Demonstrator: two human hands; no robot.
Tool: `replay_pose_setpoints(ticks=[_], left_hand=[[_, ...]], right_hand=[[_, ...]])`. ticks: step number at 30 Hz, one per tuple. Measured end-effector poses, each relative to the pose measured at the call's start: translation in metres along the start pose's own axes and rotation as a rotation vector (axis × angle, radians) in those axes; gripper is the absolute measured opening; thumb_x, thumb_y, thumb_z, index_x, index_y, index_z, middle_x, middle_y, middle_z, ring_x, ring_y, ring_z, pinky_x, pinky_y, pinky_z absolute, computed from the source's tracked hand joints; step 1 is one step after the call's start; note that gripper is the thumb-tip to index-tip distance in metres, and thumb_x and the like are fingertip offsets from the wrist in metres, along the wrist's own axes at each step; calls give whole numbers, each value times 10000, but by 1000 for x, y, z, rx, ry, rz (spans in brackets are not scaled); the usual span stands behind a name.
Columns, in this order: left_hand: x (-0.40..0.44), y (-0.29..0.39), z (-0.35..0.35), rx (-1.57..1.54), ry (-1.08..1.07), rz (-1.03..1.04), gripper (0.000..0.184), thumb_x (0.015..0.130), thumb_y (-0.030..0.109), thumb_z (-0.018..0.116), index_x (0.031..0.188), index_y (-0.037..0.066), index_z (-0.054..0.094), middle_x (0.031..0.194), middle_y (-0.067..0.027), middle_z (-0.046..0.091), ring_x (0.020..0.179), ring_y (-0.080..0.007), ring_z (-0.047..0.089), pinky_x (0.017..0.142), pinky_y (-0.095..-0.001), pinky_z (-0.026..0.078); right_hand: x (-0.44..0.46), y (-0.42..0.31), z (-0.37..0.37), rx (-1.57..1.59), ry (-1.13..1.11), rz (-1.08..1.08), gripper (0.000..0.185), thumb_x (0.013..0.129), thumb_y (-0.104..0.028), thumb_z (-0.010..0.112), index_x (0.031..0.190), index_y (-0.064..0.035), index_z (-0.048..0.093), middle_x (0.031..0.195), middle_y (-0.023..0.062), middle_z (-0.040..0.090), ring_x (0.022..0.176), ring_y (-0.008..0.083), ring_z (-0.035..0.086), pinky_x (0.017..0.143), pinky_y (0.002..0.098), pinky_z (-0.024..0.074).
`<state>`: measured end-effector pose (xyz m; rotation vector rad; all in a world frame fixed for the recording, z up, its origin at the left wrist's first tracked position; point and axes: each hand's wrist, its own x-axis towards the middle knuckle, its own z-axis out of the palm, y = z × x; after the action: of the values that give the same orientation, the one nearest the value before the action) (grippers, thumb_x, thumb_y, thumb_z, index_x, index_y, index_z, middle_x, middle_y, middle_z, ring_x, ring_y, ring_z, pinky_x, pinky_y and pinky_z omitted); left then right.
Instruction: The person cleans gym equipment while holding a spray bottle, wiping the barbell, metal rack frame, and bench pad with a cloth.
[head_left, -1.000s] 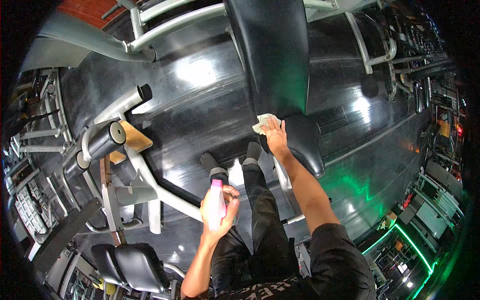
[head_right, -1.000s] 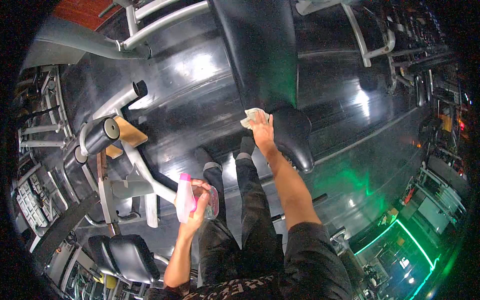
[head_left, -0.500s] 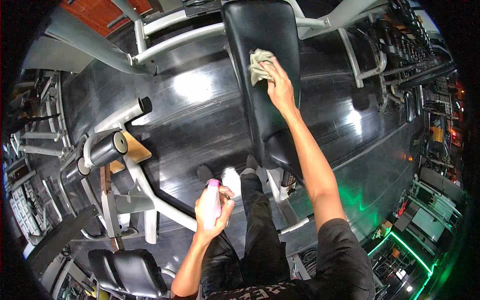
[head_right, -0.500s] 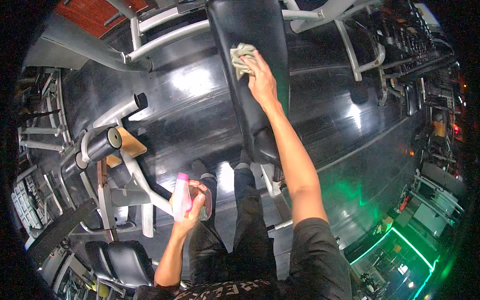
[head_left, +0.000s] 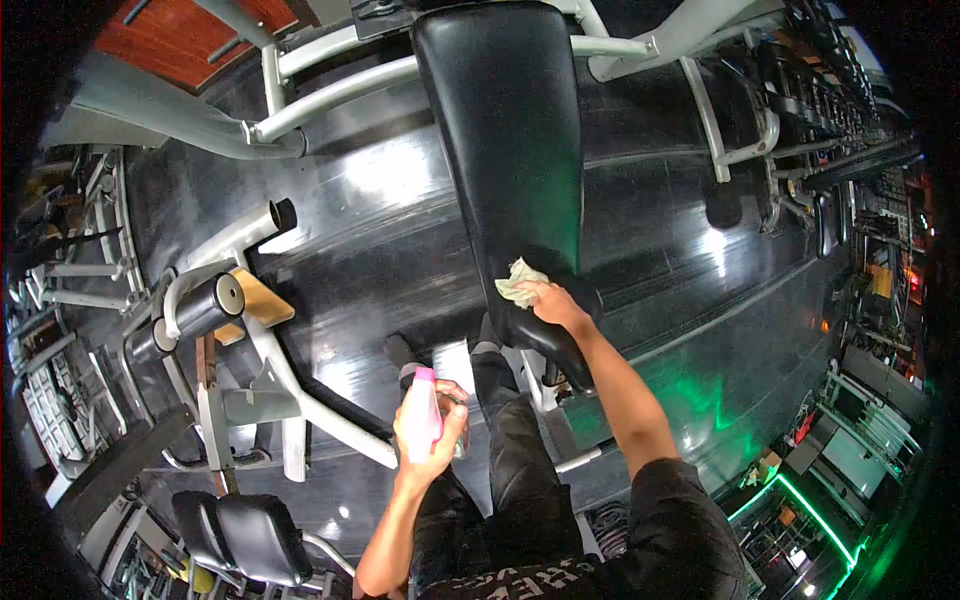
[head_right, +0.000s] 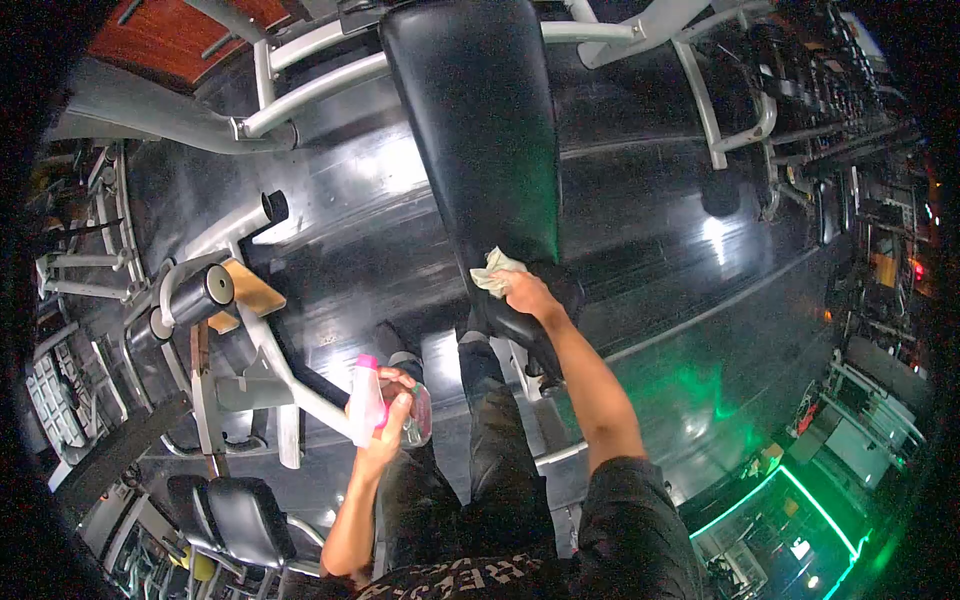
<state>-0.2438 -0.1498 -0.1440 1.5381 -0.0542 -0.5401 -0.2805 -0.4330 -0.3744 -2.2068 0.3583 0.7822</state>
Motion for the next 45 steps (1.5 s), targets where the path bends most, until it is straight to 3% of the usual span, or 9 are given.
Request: replay_pose_setpoints(ticks=[3, 7, 10, 16, 27, 32, 35, 40, 45], left_hand=[[3, 6, 13, 1, -33, -79, 241, 825, 29, 633, 1037, -23, 529, 896, -112, 626, 657, -115, 570, 602, -258, 468], [7, 0, 25, 26, 0, -34, 238, 823, 21, 626, 1035, -21, 526, 898, -110, 620, 660, -113, 571, 600, -254, 467], [7, 0, 30, -12, 25, -96, 242, 824, 21, 624, 1041, -22, 524, 904, -111, 616, 671, -114, 572, 607, -258, 470], [3, -5, 32, 35, -11, -73, 250, 817, 0, 621, 1046, -18, 522, 908, -108, 615, 674, -112, 573, 608, -252, 471], [-3, 5, 12, 68, -8, -116, 268, 815, 14, 632, 1057, -31, 525, 892, -98, 607, 712, -120, 579, 630, -250, 479], [-7, 0, 3, 25, 4, -89, 264, 818, 9, 630, 1056, -42, 527, 900, -101, 607, 741, -136, 590, 663, -260, 492], [-11, -1, 1, 43, 3, -83, 257, 816, 1, 625, 1051, -37, 528, 898, -104, 608, 732, -131, 585, 648, -259, 486], [-19, -3, -6, 43, 9, -129, 243, 815, -1, 623, 1040, -26, 532, 893, -109, 611, 703, -121, 576, 618, -252, 470], [-20, -1, -11, 33, 11, -111, 249, 811, -13, 614, 1045, -22, 528, 891, -109, 611, 679, -116, 574, 608, -246, 465]], right_hand=[[26, 18, -21, 708, -182, -141, 461, 797, -33, 595, 1251, -66, 521, 1242, 116, 576, 1164, 249, 529, 1005, 343, 387], [32, -8, -89, 7, 782, -87, 408, 835, -110, 599, 1230, -42, 519, 1217, 170, 550, 1157, 284, 506, 984, 375, 401], [38, -19, -77, -9, 954, -57, 468, 826, -181, 623, 1260, -69, 490, 1266, 215, 474, 1162, 370, 469, 983, 429, 393], [40, -37, 1, -346, 673, 105, 749, 781, -247, 660, 1436, -174, 304, 1447, 235, 241, 1348, 391, 228, 1099, 498, 218], [26, -1, 35, -230, 717, 373, 619, 754, -47, 610, 1338, -183, 453, 1286, 130, 404, 1167, 340, 424, 968, 453, 377], [36, 2, 47, -40, 552, 525, 1109, 662, -604, 685, 1487, -184, 74, 1512, 231, -15, 1390, 427, 51, 1081, 605, 122], [37, -14, 39, -29, 539, 571, 1098, 673, -613, 672, 1487, -174, 80, 1515, 234, -43, 1392, 431, 25, 1078, 616, 101], [33, -12, 41, -52, 778, 486, 716, 753, -117, 659, 1395, -157, 345, 1315, 178, 387, 1189, 370, 418, 996, 418, 375], [45, 30, 17, 416, 1025, 349, 484, 748, -41, 595, 1228, -53, 527, 1119, 190, 552, 1092, 362, 526, 959, 408, 411]])
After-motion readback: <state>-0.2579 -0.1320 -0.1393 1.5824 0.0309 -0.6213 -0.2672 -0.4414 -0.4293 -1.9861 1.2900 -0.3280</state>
